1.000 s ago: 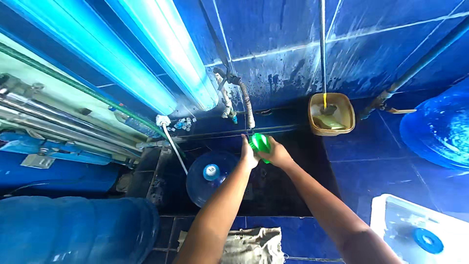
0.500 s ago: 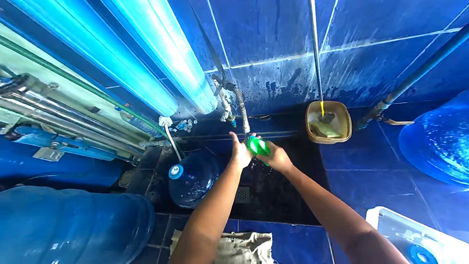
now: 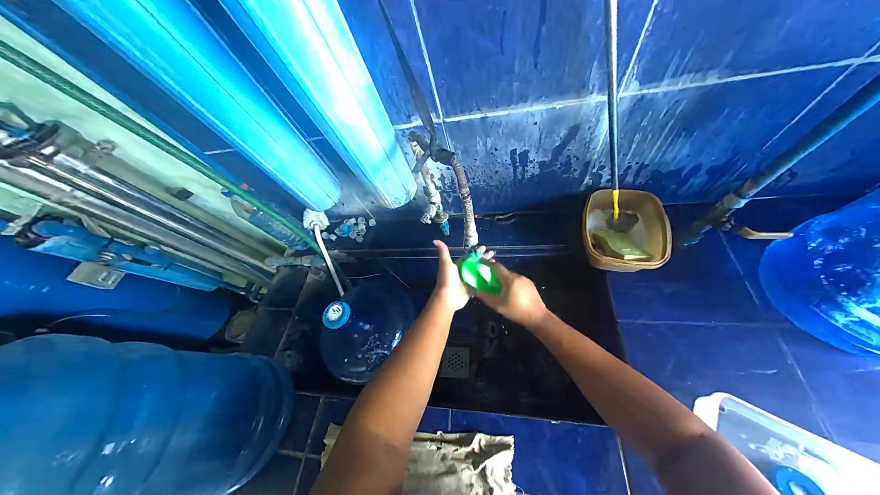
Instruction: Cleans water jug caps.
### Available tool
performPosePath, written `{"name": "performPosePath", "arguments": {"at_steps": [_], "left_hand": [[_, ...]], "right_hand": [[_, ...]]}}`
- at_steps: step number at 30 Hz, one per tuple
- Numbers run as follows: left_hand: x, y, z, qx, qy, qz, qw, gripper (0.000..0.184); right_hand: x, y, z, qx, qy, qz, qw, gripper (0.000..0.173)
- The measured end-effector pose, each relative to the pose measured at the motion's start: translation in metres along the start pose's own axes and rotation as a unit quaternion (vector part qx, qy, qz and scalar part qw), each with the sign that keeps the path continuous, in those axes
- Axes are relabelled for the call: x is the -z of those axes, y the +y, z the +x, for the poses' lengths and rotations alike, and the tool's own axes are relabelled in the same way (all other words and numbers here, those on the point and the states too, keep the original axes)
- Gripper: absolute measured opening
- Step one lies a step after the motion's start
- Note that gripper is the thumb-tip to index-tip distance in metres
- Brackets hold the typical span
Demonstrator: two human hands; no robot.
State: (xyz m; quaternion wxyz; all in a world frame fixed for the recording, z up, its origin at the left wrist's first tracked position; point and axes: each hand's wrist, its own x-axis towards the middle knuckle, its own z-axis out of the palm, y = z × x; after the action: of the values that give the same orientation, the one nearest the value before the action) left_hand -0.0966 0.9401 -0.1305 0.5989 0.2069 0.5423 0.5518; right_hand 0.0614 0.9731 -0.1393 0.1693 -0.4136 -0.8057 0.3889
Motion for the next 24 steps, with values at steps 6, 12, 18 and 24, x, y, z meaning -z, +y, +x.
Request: {"name": "performPosePath", "arguments": {"at_steps": [6, 12, 18, 24], "left_hand": [[0.007, 0.001, -0.007, 0.012, -0.002, 0.048, 0.999, 0.113], [0.031, 0.014, -0.007, 0.006, 0.047, -0.026, 0.999, 0.066], [0.006, -0.002, -0.012, -0.002, 0.075, 0.023, 0.997, 0.046], [0.024, 0.010, -0.009, 0.000, 0.062, 0.003, 0.998, 0.045]], "right_hand": [[-0.002, 0.003, 0.016, -0.023, 0.036, 0.014, 0.999, 0.071], [-0.006, 0.006, -0.002, -0.008, -0.048, -0.018, 0.999, 0.066], [-0.004, -0.012, 0.004, -0.062, 0.021, 0.037, 0.997, 0.066], [0.005, -0.008, -0.004, -0.062, -0.064, 0.011, 0.996, 0.063]]}}
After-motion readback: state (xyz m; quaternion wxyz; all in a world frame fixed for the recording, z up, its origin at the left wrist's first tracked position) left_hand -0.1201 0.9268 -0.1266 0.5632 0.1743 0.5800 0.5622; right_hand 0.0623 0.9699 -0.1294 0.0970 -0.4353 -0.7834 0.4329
